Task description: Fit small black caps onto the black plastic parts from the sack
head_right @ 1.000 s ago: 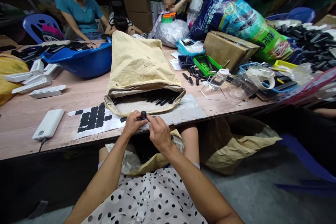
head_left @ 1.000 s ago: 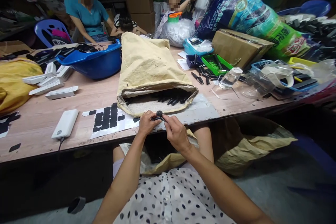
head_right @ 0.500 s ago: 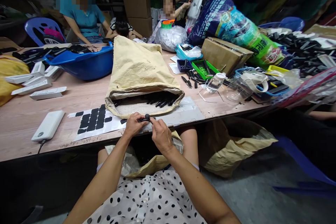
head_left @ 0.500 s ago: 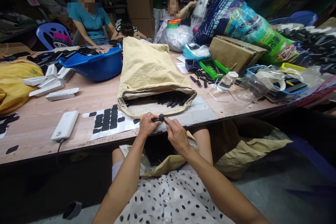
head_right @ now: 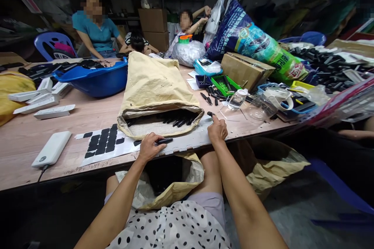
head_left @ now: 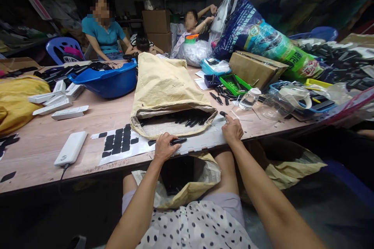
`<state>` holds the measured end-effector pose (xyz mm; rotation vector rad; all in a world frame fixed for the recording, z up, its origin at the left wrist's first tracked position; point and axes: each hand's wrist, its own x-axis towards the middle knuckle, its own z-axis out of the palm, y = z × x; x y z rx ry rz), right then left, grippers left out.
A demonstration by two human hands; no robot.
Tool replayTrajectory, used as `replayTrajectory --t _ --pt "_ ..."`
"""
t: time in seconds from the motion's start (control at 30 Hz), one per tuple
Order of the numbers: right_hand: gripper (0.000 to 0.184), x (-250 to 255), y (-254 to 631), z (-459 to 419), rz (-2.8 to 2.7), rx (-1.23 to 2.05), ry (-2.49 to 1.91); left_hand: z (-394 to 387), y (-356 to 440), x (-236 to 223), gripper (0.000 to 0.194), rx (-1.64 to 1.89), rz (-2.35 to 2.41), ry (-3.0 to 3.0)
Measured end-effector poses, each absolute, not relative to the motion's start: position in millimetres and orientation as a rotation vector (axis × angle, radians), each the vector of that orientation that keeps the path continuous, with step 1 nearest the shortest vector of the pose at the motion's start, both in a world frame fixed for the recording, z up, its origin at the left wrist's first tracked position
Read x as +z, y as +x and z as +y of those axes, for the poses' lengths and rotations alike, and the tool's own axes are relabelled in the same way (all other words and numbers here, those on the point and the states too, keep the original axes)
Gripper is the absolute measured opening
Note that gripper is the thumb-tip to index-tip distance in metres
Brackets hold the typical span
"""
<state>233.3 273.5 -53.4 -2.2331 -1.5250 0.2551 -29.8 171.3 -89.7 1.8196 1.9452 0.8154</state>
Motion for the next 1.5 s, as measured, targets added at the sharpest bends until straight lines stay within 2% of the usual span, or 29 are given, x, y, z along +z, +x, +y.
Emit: replayTrajectory --t 0.23,0.4,0.53,0.7,0.8,0.97,1.07,1.23,1.4,1.5 --pt "0.049 -71 220 276 -1.765 0.068 -2.194 171 -38 -97 0.015 0.909 1.883 1.866" --pt "0.048 -76 220 276 -1.786 0.023 -2.171 135 -28 -95 0.024 1.103 1.603 2.034" --pt "0.047 -77 219 277 -1.796 -0.009 -2.199 92 -14 -119 0.027 0.912 1.459 2.151" --pt "0.047 -74 217 276 -1.790 0.005 -2.202 69 -6 -151 0.025 0.451 1.725 1.978" --pt "0.048 -71 216 274 -1.793 0.037 -2.210 71 1 -142 0.029 0.578 1.620 2.062" --pt "0.048 -70 215 273 -1.795 0.039 -2.219 113 15 -99 0.030 1.156 1.629 2.087" --pt "0.047 -74 215 275 -1.791 0.008 -2.183 161 11 -80 0.028 1.289 1.872 1.899" --pt "0.047 -78 216 277 -1.794 0.003 -2.168 239 -9 -66 0.030 1.142 2.191 1.452" --pt "0.047 -74 213 275 -1.803 0.011 -2.193 286 -26 -53 0.023 0.912 2.367 1.345" --pt "0.047 -71 213 274 -1.811 0.039 -2.204 303 -36 -41 0.027 0.885 2.422 1.307"
